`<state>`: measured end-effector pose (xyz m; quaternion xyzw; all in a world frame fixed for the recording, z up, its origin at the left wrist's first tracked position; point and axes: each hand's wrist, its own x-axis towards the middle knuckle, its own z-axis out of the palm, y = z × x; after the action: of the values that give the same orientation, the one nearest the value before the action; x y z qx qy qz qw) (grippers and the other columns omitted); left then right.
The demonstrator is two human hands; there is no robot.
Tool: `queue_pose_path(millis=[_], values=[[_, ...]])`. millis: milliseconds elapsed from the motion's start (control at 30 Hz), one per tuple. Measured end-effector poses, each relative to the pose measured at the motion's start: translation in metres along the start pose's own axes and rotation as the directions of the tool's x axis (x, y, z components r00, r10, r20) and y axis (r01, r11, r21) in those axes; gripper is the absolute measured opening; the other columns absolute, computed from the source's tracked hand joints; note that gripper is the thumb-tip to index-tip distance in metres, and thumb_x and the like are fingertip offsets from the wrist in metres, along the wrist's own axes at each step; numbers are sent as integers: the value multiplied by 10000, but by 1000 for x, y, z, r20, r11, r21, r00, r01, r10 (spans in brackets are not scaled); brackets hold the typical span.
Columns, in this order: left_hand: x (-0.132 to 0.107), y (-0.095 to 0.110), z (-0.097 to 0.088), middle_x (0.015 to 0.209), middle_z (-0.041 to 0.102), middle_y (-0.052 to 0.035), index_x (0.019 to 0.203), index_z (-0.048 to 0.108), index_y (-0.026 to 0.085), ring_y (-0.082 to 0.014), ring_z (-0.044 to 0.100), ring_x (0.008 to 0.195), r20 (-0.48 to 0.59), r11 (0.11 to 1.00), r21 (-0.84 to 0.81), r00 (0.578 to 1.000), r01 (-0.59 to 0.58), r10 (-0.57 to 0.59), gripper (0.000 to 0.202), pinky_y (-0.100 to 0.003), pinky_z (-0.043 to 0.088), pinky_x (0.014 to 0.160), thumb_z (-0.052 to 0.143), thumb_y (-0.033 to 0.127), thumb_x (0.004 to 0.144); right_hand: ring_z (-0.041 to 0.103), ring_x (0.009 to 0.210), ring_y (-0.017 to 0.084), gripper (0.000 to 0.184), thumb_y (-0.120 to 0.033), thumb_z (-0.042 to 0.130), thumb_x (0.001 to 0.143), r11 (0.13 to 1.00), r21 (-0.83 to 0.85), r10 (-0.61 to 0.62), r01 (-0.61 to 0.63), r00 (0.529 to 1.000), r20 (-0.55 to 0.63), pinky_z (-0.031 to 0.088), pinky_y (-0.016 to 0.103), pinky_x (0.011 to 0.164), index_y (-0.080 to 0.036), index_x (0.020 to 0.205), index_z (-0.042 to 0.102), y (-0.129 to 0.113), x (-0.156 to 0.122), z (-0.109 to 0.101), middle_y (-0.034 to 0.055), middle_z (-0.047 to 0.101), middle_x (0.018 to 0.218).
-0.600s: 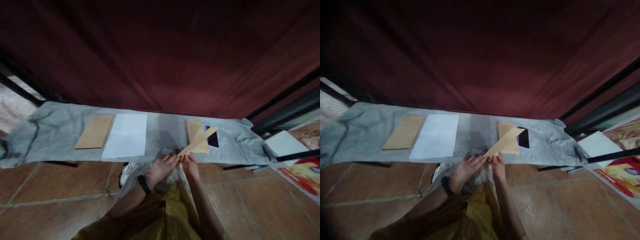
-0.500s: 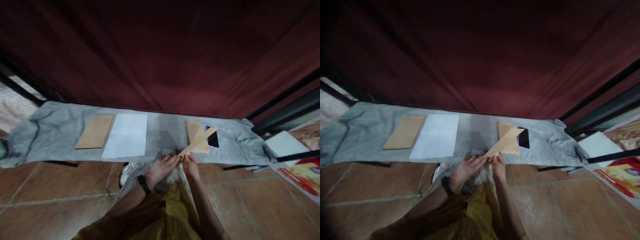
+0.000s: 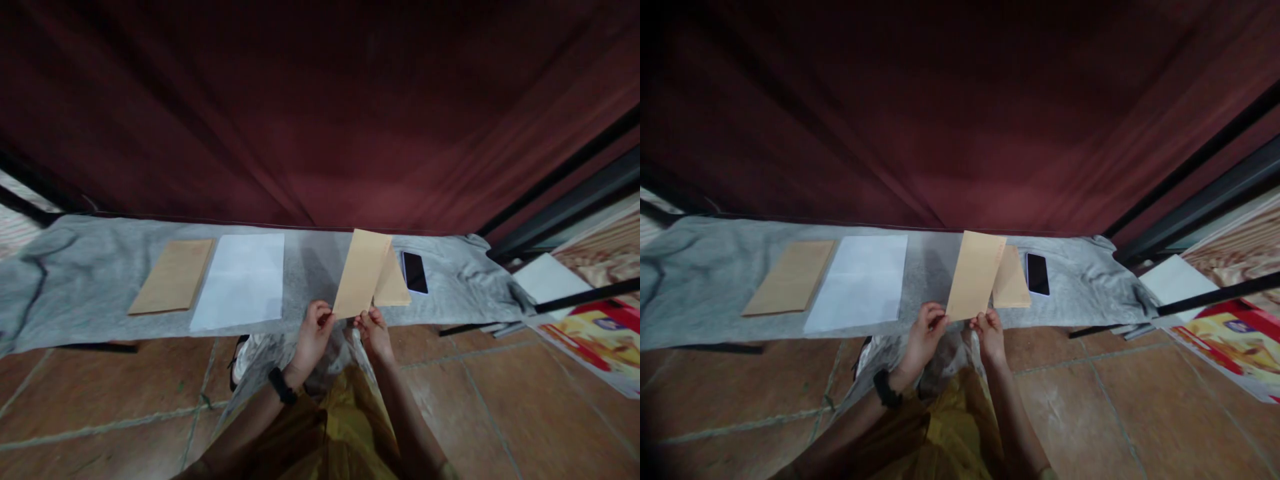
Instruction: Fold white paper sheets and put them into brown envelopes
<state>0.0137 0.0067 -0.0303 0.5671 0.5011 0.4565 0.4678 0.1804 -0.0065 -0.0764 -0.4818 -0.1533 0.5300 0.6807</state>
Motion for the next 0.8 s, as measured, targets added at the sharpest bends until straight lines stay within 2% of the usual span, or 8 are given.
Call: queue_pose_path(millis=[33, 100, 167, 267, 333, 500, 633, 800], values=[[2, -1, 1, 882, 703, -13, 1208, 518, 220, -172, 689, 827, -28, 993, -89, 997, 74, -77, 363, -288, 533, 760, 621, 310, 871, 582, 614, 93, 349, -389, 886, 619, 1000, -3, -2, 2, 1000, 8, 510, 222, 607, -219, 810, 649, 0, -1, 2, -51, 650, 710], [7, -4, 2, 824, 707, -4, 1238, 511, 205, -174, 689, 751, 5, 956, -221, 980, 193, -197, 460, -279, 531, 687, 657, 343, 824, 574, 602, 91, 348, -396, 887, 610, 1000, -12, 6, -6, 1000, 21, 503, 219, 594, -212, 785, 648, -1, -2, 5, -50, 646, 691], [11, -6, 1, 817, 720, -24, 1134, 584, 181, -177, 684, 690, 69, 921, -284, 964, 265, -257, 424, -270, 521, 614, 688, 379, 774, 568, 587, 89, 351, -402, 884, 600, 1000, -24, 16, -16, 1000, 18, 496, 216, 581, -207, 770, 647, -1, -3, 9, -48, 644, 675], [16, -9, -1, 788, 724, -38, 934, 648, 167, -164, 662, 621, 73, 901, -322, 956, 291, -283, 334, -266, 514, 576, 735, 394, 705, 571, 576, 86, 361, -389, 886, 582, 999, -20, 31, -31, 1000, -7, 495, 212, 574, -205, 785, 650, -1, -4, 15, -51, 645, 671], [18, -11, -3, 765, 720, -31, 899, 658, 166, -149, 645, 588, 39, 888, -346, 951, 302, -308, 318, -264, 517, 574, 752, 377, 681, 590, 593, 88, 373, -373, 891, 578, 999, 18, 45, -45, 999, -30, 504, 209, 585, -208, 815, 655, 0, -6, 19, -50, 653, 691], [26, -14, -8, 734, 712, -24, 884, 675, 149, -123, 621, 542, 11, 859, -375, 929, 348, -371, 332, -245, 509, 552, 771, 345, 635, 641, 653, 112, 424, -370, 927, 526, 993, 75, 101, -96, 993, -61, 546, 226, 637, -201, 799, 650, 0, -7, 30, -38, 664, 697], [34, -17, -12, 744, 723, -29, 900, 672, 148, -119, 626, 528, -8, 858, -356, 917, 371, -400, 378, -227, 493, 518, 786, 354, 604, 640, 619, 123, 482, -399, 934, 473, 994, 14, 112, -112, 993, -38, 566, 261, 634, -199, 804, 646, 0, -2, 32, -33, 674, 685], [41, -18, -13, 675, 703, -6, 924, 674, 151, -112, 617, 501, -24, 865, -313, 907, 393, -421, 388, -210, 483, 488, 787, 333, 600, 624, 584, 126, 470, -424, 890, 509, 990, -103, 92, -93, 996, -16, 554, 265, 582, -200, 829, 628, 1, 8, 30, -35, 664, 662]])
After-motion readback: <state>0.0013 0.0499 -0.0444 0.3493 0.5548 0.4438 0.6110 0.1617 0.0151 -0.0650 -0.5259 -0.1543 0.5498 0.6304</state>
